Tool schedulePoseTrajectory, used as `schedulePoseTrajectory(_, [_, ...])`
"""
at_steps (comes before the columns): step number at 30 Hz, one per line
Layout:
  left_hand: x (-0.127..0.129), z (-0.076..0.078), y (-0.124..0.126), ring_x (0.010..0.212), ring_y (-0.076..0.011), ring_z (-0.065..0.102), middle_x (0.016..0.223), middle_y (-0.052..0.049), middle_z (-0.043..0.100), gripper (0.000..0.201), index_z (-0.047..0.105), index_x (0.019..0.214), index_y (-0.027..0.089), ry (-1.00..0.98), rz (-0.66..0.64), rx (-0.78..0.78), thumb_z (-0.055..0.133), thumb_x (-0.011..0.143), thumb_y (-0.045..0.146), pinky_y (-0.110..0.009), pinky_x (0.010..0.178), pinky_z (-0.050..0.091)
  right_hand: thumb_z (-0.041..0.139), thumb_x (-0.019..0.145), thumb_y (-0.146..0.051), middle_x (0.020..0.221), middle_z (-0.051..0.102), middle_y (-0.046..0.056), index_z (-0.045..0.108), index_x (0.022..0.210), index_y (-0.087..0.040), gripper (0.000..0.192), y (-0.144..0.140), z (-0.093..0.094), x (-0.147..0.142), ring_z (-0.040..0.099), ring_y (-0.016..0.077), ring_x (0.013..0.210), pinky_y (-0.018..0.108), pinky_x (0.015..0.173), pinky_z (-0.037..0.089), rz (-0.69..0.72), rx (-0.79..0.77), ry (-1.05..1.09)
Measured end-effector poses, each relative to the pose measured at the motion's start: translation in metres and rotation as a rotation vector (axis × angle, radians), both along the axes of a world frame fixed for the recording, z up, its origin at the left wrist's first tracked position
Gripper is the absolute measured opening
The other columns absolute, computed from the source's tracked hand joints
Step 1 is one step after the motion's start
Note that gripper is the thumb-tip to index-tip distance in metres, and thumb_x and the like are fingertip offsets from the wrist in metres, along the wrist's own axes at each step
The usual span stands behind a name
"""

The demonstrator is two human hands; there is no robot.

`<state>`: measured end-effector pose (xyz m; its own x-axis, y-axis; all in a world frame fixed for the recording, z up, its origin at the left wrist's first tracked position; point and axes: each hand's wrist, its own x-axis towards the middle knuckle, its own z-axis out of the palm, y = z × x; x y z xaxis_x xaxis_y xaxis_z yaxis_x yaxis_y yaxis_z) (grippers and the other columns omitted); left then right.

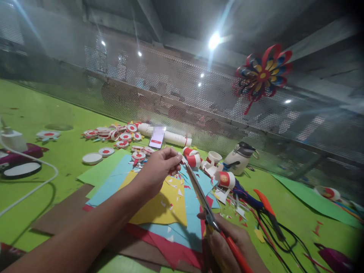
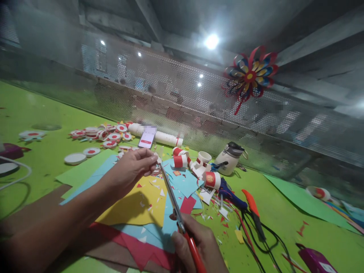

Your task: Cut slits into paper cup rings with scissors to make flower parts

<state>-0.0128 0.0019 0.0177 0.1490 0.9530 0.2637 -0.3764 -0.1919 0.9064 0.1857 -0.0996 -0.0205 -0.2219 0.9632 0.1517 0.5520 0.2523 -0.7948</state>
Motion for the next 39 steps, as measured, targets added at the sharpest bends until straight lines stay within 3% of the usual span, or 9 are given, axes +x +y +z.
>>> schedulePoseTrajectory(10, [0.011, 0.001, -0.009, 0.050, -0.0061, 0.044, 0.059, 0.001, 0.053, 0.015, 0.051, 0.068, 0.013, -0.043, 0.062, -0.009, 0.059, 0.075, 0.024, -0.021, 0.052, 0.033, 0.044, 0.080, -0.059, 0.055, 0.022, -0.006, 0.062, 0.097, -0.016, 0.049, -0.001, -0.012, -0.004, 0.022, 0.0093, 0.045, 0.022, 0.038, 0.021, -0.046, -0.070, 0.185])
schedulePoseTrajectory(20, [0.014, 0.003, -0.014, 0.049, -0.0063, 0.043, 0.059, 0.001, 0.054, 0.013, 0.050, 0.067, 0.013, -0.067, 0.071, -0.047, 0.060, 0.073, 0.021, -0.022, 0.054, 0.034, 0.045, 0.081, -0.057, 0.055, 0.040, -0.002, 0.066, 0.091, -0.015, 0.047, 0.000, -0.006, -0.002, 0.037, 0.0120, 0.047, 0.022, 0.043, 0.033, -0.053, 0.072, 0.080])
schedulePoseTrajectory(27, [0.012, 0.004, -0.014, 0.049, -0.0057, 0.043, 0.058, 0.001, 0.054, 0.013, 0.050, 0.066, 0.013, -0.094, 0.048, -0.060, 0.059, 0.073, 0.019, -0.022, 0.055, 0.034, 0.043, 0.081, -0.059, 0.055, 0.029, -0.005, 0.063, 0.093, -0.013, 0.051, -0.001, -0.006, -0.003, 0.029, 0.0110, 0.047, 0.023, 0.044, 0.025, -0.066, -0.012, 0.097])
schedulePoseTrajectory(34, [0.011, 0.003, -0.012, 0.049, -0.0062, 0.043, 0.058, 0.001, 0.053, 0.012, 0.052, 0.066, 0.013, -0.106, 0.036, -0.059, 0.059, 0.072, 0.019, -0.023, 0.054, 0.034, 0.041, 0.082, -0.057, 0.053, 0.029, -0.005, 0.061, 0.093, -0.014, 0.049, 0.001, -0.009, -0.001, 0.029, 0.0115, 0.046, 0.023, 0.043, 0.021, -0.044, -0.013, 0.085])
schedulePoseTrajectory(39, [0.011, 0.002, -0.011, 0.049, -0.0065, 0.043, 0.058, 0.001, 0.053, 0.012, 0.054, 0.067, 0.012, -0.095, 0.044, -0.060, 0.061, 0.071, 0.021, -0.024, 0.054, 0.033, 0.043, 0.081, -0.057, 0.056, 0.033, -0.003, 0.063, 0.091, -0.016, 0.047, 0.002, -0.009, 0.000, 0.032, 0.0124, 0.048, 0.023, 0.043, 0.026, -0.049, 0.031, 0.097])
